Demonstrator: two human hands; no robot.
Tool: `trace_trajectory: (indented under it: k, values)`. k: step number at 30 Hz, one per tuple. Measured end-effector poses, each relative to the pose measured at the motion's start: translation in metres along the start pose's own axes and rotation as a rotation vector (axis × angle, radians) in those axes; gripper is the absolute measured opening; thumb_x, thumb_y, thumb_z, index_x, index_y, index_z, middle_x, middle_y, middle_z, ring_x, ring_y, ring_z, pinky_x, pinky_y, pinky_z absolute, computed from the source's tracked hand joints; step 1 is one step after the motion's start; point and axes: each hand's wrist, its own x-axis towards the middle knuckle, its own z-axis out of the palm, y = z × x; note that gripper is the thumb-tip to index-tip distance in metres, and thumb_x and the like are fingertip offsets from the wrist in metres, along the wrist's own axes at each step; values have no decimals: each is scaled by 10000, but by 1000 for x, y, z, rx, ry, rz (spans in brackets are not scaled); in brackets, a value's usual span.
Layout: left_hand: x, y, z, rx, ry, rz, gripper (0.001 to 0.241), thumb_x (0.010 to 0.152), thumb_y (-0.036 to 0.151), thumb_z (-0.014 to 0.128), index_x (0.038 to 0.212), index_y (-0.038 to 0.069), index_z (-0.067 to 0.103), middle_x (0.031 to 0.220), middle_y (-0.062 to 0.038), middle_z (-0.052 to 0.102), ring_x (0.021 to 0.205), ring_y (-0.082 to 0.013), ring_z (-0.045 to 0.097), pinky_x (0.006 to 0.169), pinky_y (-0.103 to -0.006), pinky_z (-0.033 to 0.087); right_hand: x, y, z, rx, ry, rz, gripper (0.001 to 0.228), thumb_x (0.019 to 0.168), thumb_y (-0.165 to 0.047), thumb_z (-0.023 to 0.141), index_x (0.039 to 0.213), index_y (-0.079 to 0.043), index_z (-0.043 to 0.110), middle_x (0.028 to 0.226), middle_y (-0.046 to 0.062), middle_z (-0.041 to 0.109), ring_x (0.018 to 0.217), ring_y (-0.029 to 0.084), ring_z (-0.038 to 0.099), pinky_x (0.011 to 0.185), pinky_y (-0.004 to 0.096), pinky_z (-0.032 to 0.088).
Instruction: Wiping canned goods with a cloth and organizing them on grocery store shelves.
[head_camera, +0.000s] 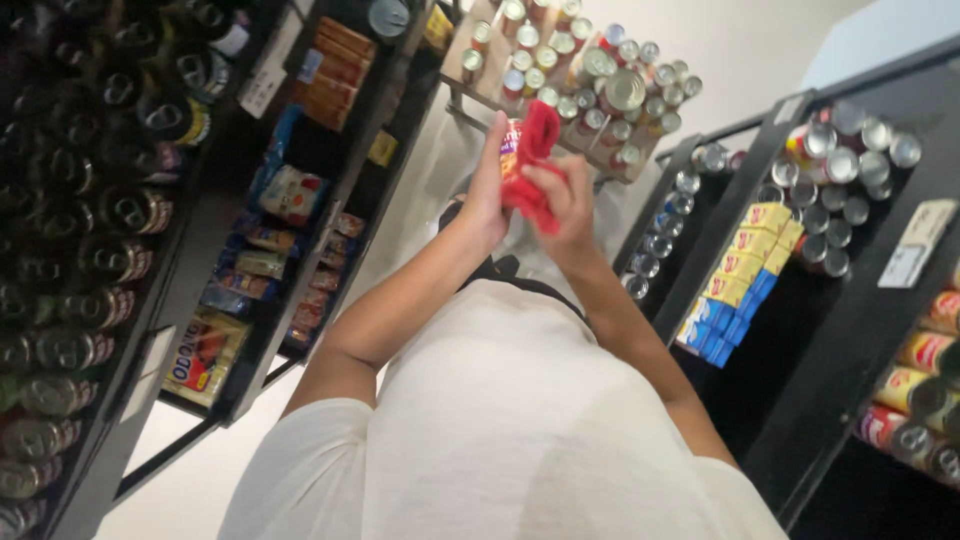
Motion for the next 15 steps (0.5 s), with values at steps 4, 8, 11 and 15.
trace_trajectory:
  k: [4,8,11,15]
  values:
    - [-7,17,-4,-37,-4,57,660,827,654,706,1100,54,682,939,-125,749,811,-221,744,729,-296,606,24,-23,-4,-24,-25,-225,362,920,-227,823,1247,-79,769,1367,269,580,1240,503,586,1033,550,502]
    - [19,-13,-23,28,-72,29,639,897,670,630,1162,92,690,979,-128,767,803,-233,766,688,-343,633,35,-24,-20,-102,-32,-362,153,986,-188,730,1051,-105,841,1186,220,726,1072,441,703,929,487,576]
    - [12,-12,-20,158,-160,89,577,955,631,589,1198,112,648,960,-129,764,793,-237,778,636,-362,651,29,-10,-18,80,132,-247,204,989,-195,664,992,-31,787,991,212,723,912,406,721,833,462,569]
    - [-10,-25,-3,780,-210,369,727,837,712,749,1341,197,650,1103,-135,726,1103,-242,715,980,-393,551,34,-23,-54,426,276,398,612,1062,-568,557,1449,-97,496,1318,154,551,1109,245,596,986,404,527]
